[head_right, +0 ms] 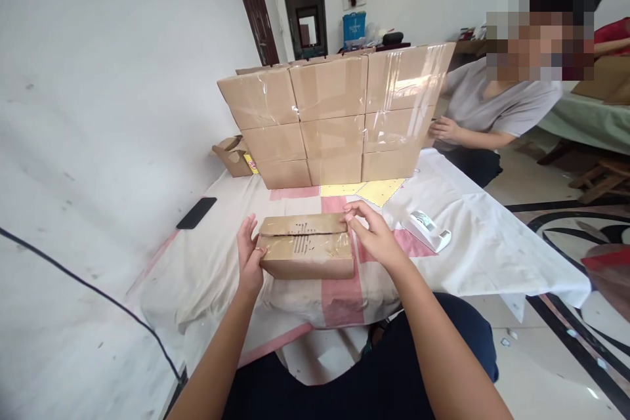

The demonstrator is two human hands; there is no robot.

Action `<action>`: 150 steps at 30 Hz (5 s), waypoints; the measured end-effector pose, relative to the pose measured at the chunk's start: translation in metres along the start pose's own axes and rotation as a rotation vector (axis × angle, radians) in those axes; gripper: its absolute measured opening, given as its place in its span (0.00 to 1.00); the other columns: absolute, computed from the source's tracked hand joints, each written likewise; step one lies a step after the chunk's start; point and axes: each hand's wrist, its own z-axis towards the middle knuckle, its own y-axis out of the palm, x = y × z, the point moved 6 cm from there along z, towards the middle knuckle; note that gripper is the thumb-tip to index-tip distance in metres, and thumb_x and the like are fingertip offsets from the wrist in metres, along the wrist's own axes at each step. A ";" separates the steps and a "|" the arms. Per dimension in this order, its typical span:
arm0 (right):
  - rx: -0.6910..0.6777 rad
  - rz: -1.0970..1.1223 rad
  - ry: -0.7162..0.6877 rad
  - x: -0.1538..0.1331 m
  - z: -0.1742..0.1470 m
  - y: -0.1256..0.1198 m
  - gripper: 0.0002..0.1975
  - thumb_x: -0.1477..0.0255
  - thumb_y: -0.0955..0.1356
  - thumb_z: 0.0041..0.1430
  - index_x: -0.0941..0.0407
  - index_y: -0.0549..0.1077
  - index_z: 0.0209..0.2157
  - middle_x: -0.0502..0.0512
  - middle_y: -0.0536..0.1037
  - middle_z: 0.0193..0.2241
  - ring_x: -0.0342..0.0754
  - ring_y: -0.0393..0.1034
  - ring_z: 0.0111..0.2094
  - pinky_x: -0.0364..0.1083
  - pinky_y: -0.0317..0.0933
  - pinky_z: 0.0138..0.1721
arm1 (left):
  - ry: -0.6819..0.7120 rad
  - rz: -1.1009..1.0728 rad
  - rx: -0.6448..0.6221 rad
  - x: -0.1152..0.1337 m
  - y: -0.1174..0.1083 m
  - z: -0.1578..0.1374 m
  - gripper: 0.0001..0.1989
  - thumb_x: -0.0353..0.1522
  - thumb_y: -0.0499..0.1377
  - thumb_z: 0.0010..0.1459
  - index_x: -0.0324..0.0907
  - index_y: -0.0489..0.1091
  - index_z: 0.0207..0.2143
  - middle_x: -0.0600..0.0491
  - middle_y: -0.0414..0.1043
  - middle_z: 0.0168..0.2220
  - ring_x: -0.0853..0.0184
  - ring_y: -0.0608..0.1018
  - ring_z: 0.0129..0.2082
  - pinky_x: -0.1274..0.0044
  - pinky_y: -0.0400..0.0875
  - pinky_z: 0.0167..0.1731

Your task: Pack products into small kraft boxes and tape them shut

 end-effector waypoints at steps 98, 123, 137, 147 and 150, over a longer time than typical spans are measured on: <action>0.155 -0.267 1.043 0.139 -0.073 -0.201 0.13 0.65 0.66 0.63 0.57 0.68 0.27 0.57 0.75 0.33 0.50 0.75 0.33 0.44 0.63 0.28 | 0.500 0.181 -0.911 0.017 0.414 -0.018 0.15 0.34 0.52 0.69 0.50 0.70 0.56 0.52 0.70 0.57 0.62 0.67 0.60 0.67 0.67 0.53; 0.177 -0.056 1.127 0.144 -0.097 -0.199 0.10 0.67 0.66 0.65 0.57 0.72 0.31 0.56 0.78 0.35 0.50 0.78 0.38 0.45 0.67 0.35 | 0.582 0.216 -0.902 0.018 0.412 -0.023 0.17 0.34 0.48 0.71 0.51 0.71 0.56 0.50 0.69 0.58 0.59 0.65 0.61 0.66 0.66 0.54; 0.257 -0.007 1.142 0.150 -0.121 -0.222 0.19 0.53 0.67 0.61 0.57 0.72 0.33 0.59 0.76 0.34 0.46 0.71 0.26 0.42 0.60 0.22 | 0.558 0.188 -0.907 0.013 0.414 -0.025 0.17 0.34 0.50 0.70 0.49 0.71 0.56 0.49 0.68 0.58 0.58 0.65 0.61 0.64 0.67 0.55; 0.216 0.102 1.023 0.149 -0.105 -0.199 0.20 0.54 0.70 0.55 0.57 0.74 0.27 0.51 0.70 0.24 0.39 0.52 0.20 0.42 0.40 0.20 | 0.579 0.207 -0.904 0.015 0.415 -0.025 0.17 0.33 0.51 0.69 0.48 0.70 0.56 0.49 0.68 0.58 0.58 0.65 0.61 0.66 0.65 0.56; 0.248 0.052 1.027 0.149 -0.106 -0.200 0.21 0.53 0.71 0.54 0.57 0.72 0.23 0.50 0.68 0.21 0.39 0.51 0.20 0.43 0.42 0.21 | 0.578 0.204 -0.904 0.015 0.415 -0.025 0.16 0.34 0.50 0.70 0.48 0.70 0.56 0.49 0.68 0.58 0.58 0.65 0.61 0.65 0.65 0.55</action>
